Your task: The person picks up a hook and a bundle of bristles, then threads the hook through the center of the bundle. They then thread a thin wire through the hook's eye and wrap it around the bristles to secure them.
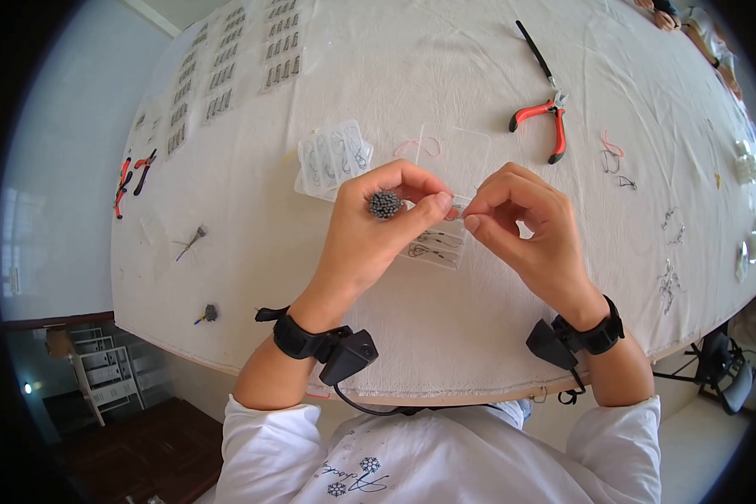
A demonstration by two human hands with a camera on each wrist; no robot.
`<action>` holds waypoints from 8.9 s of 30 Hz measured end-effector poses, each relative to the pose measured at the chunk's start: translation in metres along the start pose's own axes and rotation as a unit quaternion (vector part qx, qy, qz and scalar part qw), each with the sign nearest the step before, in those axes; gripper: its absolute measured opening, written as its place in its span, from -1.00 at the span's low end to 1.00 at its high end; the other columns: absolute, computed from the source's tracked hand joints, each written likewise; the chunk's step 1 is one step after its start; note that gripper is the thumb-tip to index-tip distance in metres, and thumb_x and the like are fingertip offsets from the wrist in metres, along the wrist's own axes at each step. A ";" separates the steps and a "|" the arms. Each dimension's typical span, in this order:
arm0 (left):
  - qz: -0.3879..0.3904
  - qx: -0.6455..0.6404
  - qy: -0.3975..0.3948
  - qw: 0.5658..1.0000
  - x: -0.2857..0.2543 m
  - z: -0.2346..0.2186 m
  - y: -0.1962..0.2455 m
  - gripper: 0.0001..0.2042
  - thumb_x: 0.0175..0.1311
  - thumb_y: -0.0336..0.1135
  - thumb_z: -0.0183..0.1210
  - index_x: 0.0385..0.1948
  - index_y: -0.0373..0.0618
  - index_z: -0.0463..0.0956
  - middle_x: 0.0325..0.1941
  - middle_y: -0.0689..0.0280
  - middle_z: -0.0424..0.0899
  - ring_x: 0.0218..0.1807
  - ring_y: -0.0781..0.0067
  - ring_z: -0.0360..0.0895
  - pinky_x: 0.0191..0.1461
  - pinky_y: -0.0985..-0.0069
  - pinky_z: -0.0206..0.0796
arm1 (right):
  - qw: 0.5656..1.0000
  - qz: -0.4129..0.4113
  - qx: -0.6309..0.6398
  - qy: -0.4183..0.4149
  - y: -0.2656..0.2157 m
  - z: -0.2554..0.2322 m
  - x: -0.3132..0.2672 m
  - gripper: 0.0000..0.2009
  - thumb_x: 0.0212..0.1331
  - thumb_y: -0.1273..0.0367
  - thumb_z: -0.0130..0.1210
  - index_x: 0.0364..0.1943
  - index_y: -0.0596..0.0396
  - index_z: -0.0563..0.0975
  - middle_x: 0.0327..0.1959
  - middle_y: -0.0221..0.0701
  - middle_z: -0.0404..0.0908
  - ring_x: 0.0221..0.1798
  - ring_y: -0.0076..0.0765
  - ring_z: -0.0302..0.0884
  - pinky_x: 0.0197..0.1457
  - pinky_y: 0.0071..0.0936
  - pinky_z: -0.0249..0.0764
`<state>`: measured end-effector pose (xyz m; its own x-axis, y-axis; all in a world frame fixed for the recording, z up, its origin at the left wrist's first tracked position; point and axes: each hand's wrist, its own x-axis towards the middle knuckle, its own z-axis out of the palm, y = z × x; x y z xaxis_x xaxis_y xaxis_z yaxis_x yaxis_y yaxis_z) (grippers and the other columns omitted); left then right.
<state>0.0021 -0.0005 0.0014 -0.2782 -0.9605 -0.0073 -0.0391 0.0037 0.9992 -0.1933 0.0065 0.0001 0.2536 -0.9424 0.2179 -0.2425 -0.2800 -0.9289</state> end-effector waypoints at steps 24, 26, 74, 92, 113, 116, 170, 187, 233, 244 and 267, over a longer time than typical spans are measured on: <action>-0.078 -0.101 0.004 0.992 -0.005 0.009 0.005 -0.81 0.23 -0.20 0.26 -0.38 -0.11 0.56 -0.50 0.40 0.63 -0.62 0.86 0.12 -0.56 0.76 -0.14 | 0.996 -0.053 0.002 0.065 0.001 0.000 -0.001 -0.92 -0.03 0.57 0.23 -0.49 0.10 0.58 -0.47 -0.53 0.50 -0.50 -0.68 0.32 -0.47 -0.68 0.25; -0.081 -0.104 0.007 0.991 -0.006 0.009 0.005 -0.81 0.23 -0.20 0.26 -0.37 -0.12 0.56 -0.49 0.39 0.63 -0.62 0.86 0.12 -0.56 0.76 -0.14 | 0.997 -0.059 -0.004 0.053 0.001 0.002 -0.001 -0.92 -0.04 0.57 0.24 -0.49 0.10 0.59 -0.47 -0.53 0.50 -0.50 -0.67 0.32 -0.48 -0.68 0.25; -0.014 -0.039 0.061 0.997 -0.003 0.004 -0.003 -0.83 0.31 -0.20 0.17 -0.28 -0.07 0.51 -0.47 0.59 0.45 -0.60 0.86 0.03 -0.55 0.75 -0.15 | 0.993 0.080 0.084 -0.028 0.007 0.000 -0.002 -0.94 0.08 0.47 0.17 -0.44 0.16 0.53 -0.48 -0.54 0.52 -0.45 -0.72 0.39 -0.41 -0.69 0.29; -0.052 0.021 -0.027 0.998 -0.004 0.006 0.005 -0.86 0.22 -0.29 0.25 -0.34 -0.15 0.57 -0.33 0.49 0.53 -0.28 0.80 0.39 -0.23 0.76 0.19 | 0.976 0.150 0.151 -0.049 0.002 -0.002 -0.002 -0.90 0.18 0.43 0.17 -0.39 0.19 0.57 -0.46 -0.57 0.55 -0.42 -0.81 0.39 -0.36 -0.79 0.32; -0.040 0.038 -0.004 0.998 -0.004 0.005 0.004 -0.87 0.21 -0.32 0.27 -0.39 -0.15 0.55 -0.42 0.52 0.55 -0.43 0.86 0.36 -0.31 0.82 0.18 | 0.980 0.130 0.132 -0.065 0.008 -0.001 -0.002 -0.90 0.20 0.40 0.17 -0.36 0.16 0.59 -0.46 -0.60 0.56 -0.51 -0.85 0.28 -0.49 -0.79 0.20; -0.047 0.036 0.000 0.998 -0.005 0.006 0.005 -0.87 0.21 -0.32 0.26 -0.41 -0.16 0.55 -0.43 0.53 0.53 -0.45 0.87 0.33 -0.33 0.83 0.15 | 0.981 0.127 0.132 -0.064 0.009 -0.001 -0.002 -0.89 0.19 0.40 0.18 -0.36 0.16 0.59 -0.46 -0.60 0.57 -0.50 -0.85 0.29 -0.48 -0.78 0.20; -0.069 0.065 -0.033 0.995 -0.004 0.004 0.008 -0.88 0.20 -0.32 0.24 -0.44 -0.16 0.55 -0.47 0.56 0.48 -0.45 0.85 0.26 -0.36 0.80 0.09 | 0.993 0.071 0.048 -0.079 0.005 -0.004 -0.002 -0.93 0.06 0.45 0.18 -0.46 0.13 0.53 -0.51 -0.55 0.53 -0.50 -0.72 0.37 -0.45 -0.68 0.31; -0.072 0.002 -0.018 0.997 -0.006 0.011 0.006 -0.83 0.21 -0.34 0.25 -0.26 -0.18 0.52 -0.28 0.47 0.50 -0.27 0.79 0.41 -0.18 0.79 0.24 | 0.997 0.054 0.060 0.019 0.001 0.003 -0.003 -0.93 0.03 0.49 0.20 -0.50 0.14 0.53 -0.50 -0.54 0.49 -0.47 -0.69 0.36 -0.44 -0.65 0.28; 0.179 0.312 -0.004 0.933 -0.003 0.016 -0.006 -0.83 -0.07 -0.55 0.27 -0.43 -0.21 0.47 -0.43 0.23 0.60 -0.42 0.17 0.57 -0.36 0.47 0.37 | 0.991 0.064 0.118 -0.021 0.008 0.004 -0.004 -0.93 0.11 0.44 0.18 -0.39 0.12 0.54 -0.39 -0.53 0.51 -0.38 -0.67 0.39 -0.38 -0.64 0.32; 0.137 0.273 -0.013 0.952 -0.003 0.012 0.000 -0.86 -0.03 -0.50 0.26 -0.45 -0.20 0.49 -0.46 0.27 0.60 -0.44 0.29 0.54 -0.39 0.47 0.33 | 0.944 0.126 0.299 -0.052 0.000 0.000 -0.003 -0.97 0.22 0.51 0.11 -0.32 0.18 0.55 -0.22 -0.41 0.63 -0.21 -0.66 0.51 -0.14 -0.65 0.44; 0.050 0.227 -0.072 0.970 -0.004 0.013 0.000 -0.93 0.03 -0.53 0.23 -0.45 -0.24 0.53 -0.46 0.36 0.62 -0.37 0.65 0.52 -0.24 0.65 0.34 | 0.991 0.080 0.104 0.035 0.000 -0.001 0.000 -0.89 0.06 0.54 0.16 -0.34 0.12 0.48 -0.39 -0.56 0.55 -0.35 -0.74 0.41 -0.32 -0.72 0.32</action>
<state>-0.0090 0.0072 0.0008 -0.4317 -0.9007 0.0500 -0.4156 0.2478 0.8751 -0.1946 0.0068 0.0006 0.1607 -0.9841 0.0760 -0.0738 -0.0888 -0.9933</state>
